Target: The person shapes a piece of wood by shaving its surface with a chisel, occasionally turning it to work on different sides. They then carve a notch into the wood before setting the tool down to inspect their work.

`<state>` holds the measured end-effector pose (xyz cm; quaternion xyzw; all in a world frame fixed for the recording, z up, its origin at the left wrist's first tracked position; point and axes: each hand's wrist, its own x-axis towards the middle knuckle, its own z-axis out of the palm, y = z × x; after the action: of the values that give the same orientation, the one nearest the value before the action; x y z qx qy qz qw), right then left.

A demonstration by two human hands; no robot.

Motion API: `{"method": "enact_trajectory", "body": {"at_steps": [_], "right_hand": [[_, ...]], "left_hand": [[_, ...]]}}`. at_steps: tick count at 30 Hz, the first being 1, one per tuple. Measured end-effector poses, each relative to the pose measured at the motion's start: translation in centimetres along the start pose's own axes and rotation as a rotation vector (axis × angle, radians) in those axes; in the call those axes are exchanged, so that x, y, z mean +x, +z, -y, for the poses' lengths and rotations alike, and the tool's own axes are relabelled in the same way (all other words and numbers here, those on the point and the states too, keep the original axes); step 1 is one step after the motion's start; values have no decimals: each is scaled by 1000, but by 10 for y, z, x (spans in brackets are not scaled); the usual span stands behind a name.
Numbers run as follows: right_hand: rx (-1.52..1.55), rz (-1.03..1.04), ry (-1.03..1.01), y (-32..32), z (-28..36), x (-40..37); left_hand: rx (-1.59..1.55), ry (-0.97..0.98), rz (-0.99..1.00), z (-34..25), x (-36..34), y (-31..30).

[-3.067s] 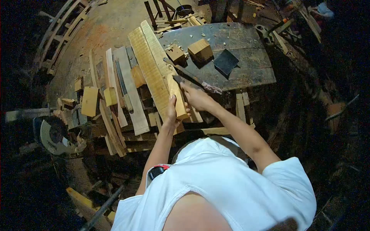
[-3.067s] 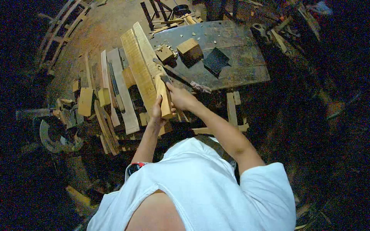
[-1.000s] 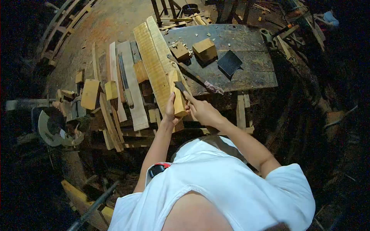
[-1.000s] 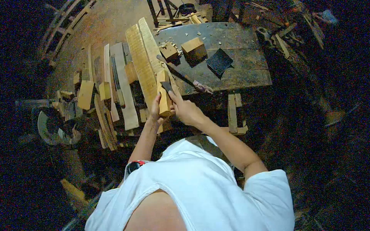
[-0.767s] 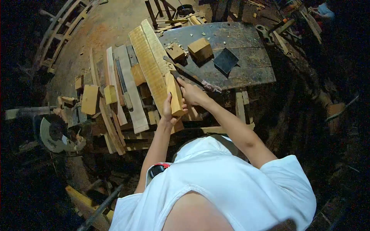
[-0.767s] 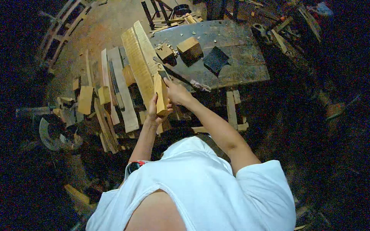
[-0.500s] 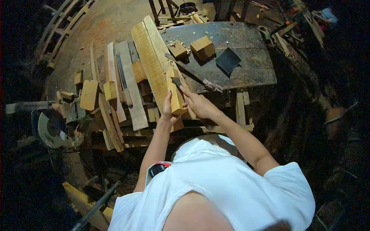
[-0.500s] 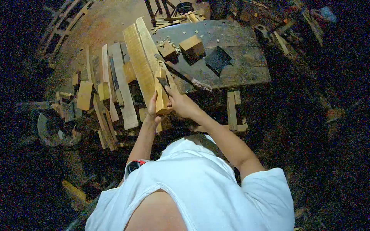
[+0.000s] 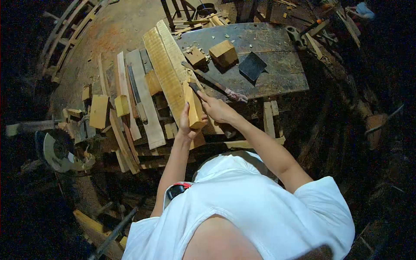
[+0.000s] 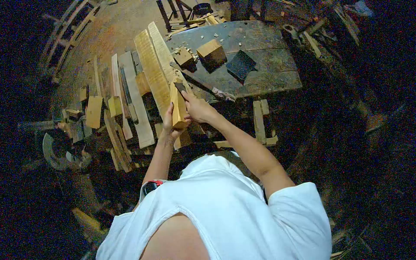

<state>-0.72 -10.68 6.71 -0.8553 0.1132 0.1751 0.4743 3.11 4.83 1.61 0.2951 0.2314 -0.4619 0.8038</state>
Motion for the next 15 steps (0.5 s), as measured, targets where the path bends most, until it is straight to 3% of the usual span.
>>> {"method": "enact_trajectory", "body": {"at_steps": [2,3,5,8,11,15], "right_hand": [[-32,8,25,-6,5,-8],[125,71,107,-12,17,-22],[54,-23,-7,15,-9,-27],[137,43,41,3,2,-32],[-54,-116,-16,19,-30,33],[10,-6,21,3,-6,-3]], "left_hand": [[174,55,-19,7,-1,5],[347,118,-45,8,-2,7],[299,159,-9,7,3,2],[207,71,-18,9,0,4],[254,48,-139,10,1,4],[329,91,-133,9,3,10]]}}
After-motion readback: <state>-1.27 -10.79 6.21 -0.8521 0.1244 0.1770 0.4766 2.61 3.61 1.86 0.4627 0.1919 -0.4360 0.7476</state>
